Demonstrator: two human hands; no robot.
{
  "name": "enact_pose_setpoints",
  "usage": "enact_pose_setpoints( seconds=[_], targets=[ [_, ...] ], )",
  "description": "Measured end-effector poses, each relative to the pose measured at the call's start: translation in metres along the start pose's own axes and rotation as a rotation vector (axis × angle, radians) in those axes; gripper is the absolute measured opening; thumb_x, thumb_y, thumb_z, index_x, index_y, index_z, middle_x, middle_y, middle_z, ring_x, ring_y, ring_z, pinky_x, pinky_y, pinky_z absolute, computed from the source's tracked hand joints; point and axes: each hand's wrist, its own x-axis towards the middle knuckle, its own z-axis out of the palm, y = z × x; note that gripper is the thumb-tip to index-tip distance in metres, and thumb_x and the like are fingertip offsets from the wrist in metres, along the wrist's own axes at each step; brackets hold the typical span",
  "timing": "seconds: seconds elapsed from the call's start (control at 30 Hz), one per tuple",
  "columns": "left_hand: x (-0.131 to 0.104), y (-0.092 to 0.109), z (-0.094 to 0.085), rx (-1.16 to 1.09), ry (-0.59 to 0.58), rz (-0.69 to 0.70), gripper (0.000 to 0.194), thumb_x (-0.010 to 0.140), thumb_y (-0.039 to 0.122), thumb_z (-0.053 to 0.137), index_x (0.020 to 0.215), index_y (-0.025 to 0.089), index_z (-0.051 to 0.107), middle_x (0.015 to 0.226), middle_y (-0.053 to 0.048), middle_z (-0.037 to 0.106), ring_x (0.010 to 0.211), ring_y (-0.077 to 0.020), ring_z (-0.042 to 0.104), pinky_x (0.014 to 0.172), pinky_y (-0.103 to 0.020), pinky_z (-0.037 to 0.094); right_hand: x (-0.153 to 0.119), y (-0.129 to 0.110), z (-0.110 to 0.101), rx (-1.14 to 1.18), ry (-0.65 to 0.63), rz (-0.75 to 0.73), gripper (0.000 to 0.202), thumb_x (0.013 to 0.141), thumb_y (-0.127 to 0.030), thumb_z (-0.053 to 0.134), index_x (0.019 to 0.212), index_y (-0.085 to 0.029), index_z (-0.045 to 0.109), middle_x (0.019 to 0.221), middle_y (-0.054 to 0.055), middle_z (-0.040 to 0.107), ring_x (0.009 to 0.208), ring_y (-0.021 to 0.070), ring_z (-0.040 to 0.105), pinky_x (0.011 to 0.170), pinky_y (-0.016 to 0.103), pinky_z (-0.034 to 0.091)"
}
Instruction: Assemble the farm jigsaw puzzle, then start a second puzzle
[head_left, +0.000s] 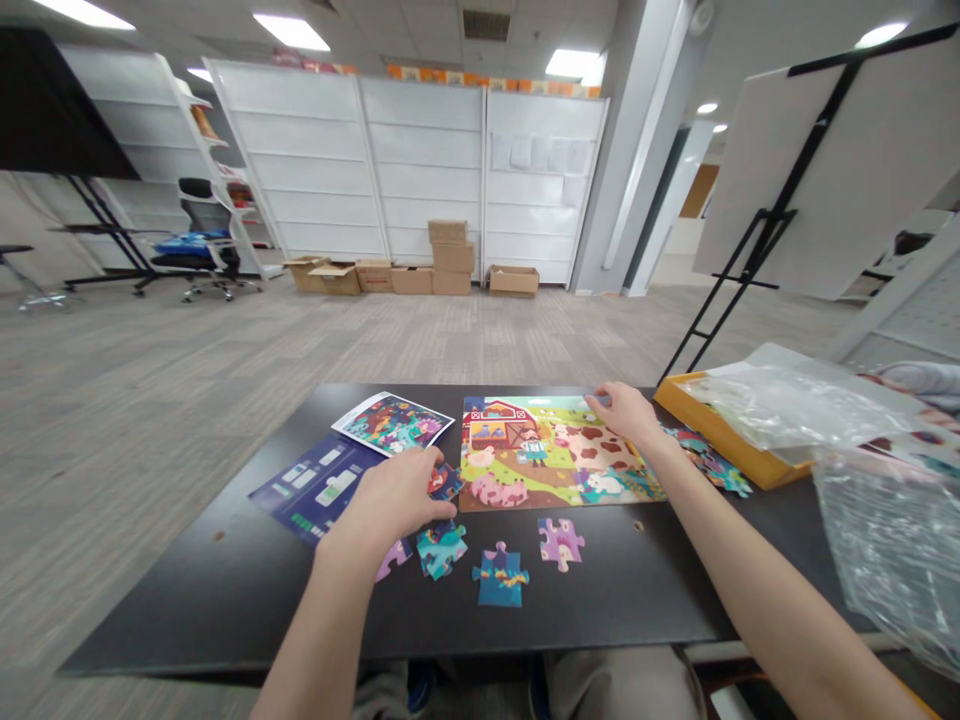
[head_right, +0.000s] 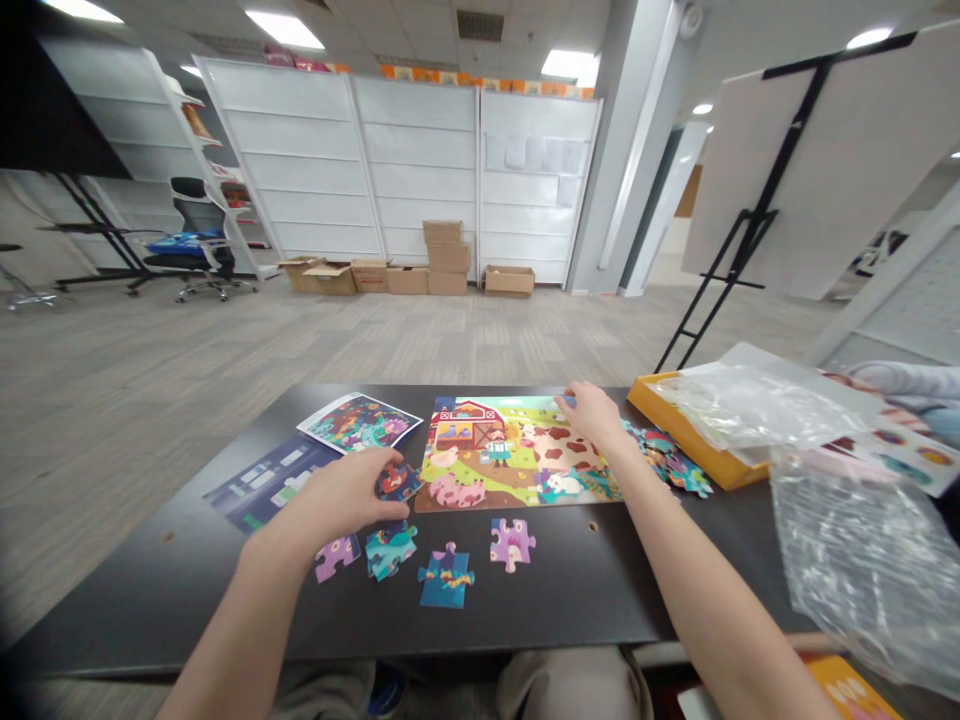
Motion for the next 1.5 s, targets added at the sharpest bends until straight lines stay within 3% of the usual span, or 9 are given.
enact_pose_setpoints(
  seconds=[0.27,0.47,0.6,0.73,0.83,1.0,1.17,1.37,1.5],
  targets=[
    [0.015,-0.014,0.016,-0.069,-0.008,0.122,0.060,0.072,0.033,0.073,0.128,0.016,0.062,0.132,-0.014,0.065,0.119,-0.0277,0.064,0.102,-0.034,0.047,-0.001,0.000,0.001,0.010,0.036,-0.004,0.029,0.094,-0.043,0.055,0.099,-0.022,0.074,0.103,0.008,0.074,0.088,0.0225,0.067,0.069,0.030,0.044],
    [0.010,-0.022,-0.001,-0.162,0.102,0.144,0.054,0.078,0.039,0.066,0.126,0.015,0.062,0.126,-0.012,0.069,0.113,-0.0276,0.065,0.098,-0.035,0.050,0.000,0.000,0.000,0.028,0.051,-0.014,0.029,0.094,-0.043,0.054,0.098,-0.022,0.074,0.103,0.008,0.074,0.089,0.0226,0.067,0.070,0.030,0.045],
    [0.009,-0.029,-0.011,-0.088,0.206,0.048,0.053,0.083,0.040,0.060,0.130,0.014,0.059,0.130,-0.015,0.067,0.119,-0.0293,0.062,0.103,-0.037,0.047,0.000,-0.001,0.000,0.021,0.045,-0.016,0.030,0.094,-0.042,0.054,0.100,-0.022,0.074,0.104,0.009,0.074,0.090,0.0230,0.067,0.071,0.030,0.046],
    [0.006,-0.031,-0.011,-0.005,0.069,-0.023,0.055,0.081,0.037,0.062,0.131,0.014,0.058,0.133,-0.017,0.066,0.122,-0.0313,0.062,0.102,-0.037,0.048,-0.001,-0.002,0.000,0.020,0.041,-0.031,0.029,0.094,-0.041,0.053,0.099,-0.022,0.074,0.104,0.009,0.074,0.090,0.0226,0.066,0.071,0.030,0.045],
    [-0.001,-0.029,-0.010,-0.026,-0.057,-0.046,0.067,0.074,0.036,0.070,0.137,0.018,0.055,0.136,-0.015,0.065,0.122,-0.0308,0.063,0.100,-0.035,0.049,-0.002,-0.003,-0.001,0.020,0.042,-0.032,0.029,0.095,-0.041,0.052,0.099,-0.021,0.074,0.105,0.009,0.074,0.089,0.0219,0.067,0.071,0.029,0.045],
    [-0.011,-0.022,-0.015,-0.011,-0.202,-0.071,0.064,0.063,0.035,0.077,0.125,0.023,0.064,0.118,-0.009,0.072,0.105,-0.0302,0.069,0.085,-0.035,0.052,-0.002,-0.003,-0.002,0.013,0.047,-0.034,0.028,0.095,-0.040,0.053,0.098,-0.021,0.074,0.105,0.008,0.074,0.089,0.0217,0.067,0.070,0.029,0.044],
    [-0.012,-0.017,-0.017,0.038,-0.252,-0.126,0.066,0.059,0.036,0.078,0.122,0.026,0.065,0.120,-0.008,0.071,0.105,-0.0311,0.069,0.079,-0.036,0.052,-0.002,-0.004,-0.002,-0.002,0.032,-0.036,0.028,0.095,-0.040,0.053,0.097,-0.021,0.074,0.104,0.009,0.074,0.089,0.0219,0.066,0.070,0.029,0.044],
    [-0.012,-0.016,-0.017,0.007,-0.230,-0.138,0.066,0.056,0.037,0.080,0.119,0.025,0.065,0.117,-0.007,0.073,0.101,-0.0295,0.070,0.077,-0.033,0.051,-0.004,-0.008,-0.004,-0.004,0.026,-0.047,0.027,0.095,-0.038,0.053,0.095,-0.022,0.074,0.101,0.008,0.075,0.090,0.0225,0.067,0.069,0.029,0.043],
    [-0.015,-0.002,-0.014,0.015,-0.223,-0.104,0.059,0.055,0.042,0.082,0.108,0.025,0.066,0.107,-0.005,0.075,0.096,-0.0300,0.071,0.070,-0.032,0.047,-0.005,-0.009,-0.004,0.001,0.028,-0.062,0.026,0.095,-0.038,0.052,0.095,-0.022,0.073,0.098,0.008,0.075,0.091,0.0226,0.067,0.070,0.028,0.044]
  ],
)
